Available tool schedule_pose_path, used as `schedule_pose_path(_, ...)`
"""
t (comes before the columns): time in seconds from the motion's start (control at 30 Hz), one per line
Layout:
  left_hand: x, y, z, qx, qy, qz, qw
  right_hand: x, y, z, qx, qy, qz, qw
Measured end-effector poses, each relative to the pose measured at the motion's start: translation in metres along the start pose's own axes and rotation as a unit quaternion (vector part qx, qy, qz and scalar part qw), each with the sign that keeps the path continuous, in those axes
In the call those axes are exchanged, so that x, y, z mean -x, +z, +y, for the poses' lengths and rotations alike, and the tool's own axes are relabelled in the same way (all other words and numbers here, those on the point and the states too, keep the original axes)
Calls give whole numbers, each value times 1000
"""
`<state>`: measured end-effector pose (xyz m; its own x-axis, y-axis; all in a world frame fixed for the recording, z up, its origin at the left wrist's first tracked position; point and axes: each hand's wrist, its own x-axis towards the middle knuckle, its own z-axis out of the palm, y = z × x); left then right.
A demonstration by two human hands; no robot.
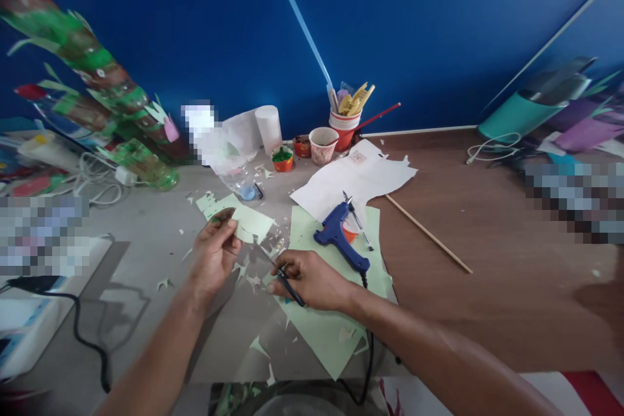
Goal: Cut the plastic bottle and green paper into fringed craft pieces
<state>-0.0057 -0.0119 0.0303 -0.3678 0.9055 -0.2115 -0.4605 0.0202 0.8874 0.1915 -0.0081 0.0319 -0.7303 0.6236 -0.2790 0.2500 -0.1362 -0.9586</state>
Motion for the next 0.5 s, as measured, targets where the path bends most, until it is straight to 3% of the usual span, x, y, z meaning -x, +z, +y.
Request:
schedule_pose_path(0.2, 5, 5, -2, 5, -22, -36, 999, -1, 2, 1, 26, -10, 24, 999)
schedule_pose_path(0.5, 10, 12, -6, -6, 7, -28, 1000, -1, 3, 4, 75, -21, 84, 993)
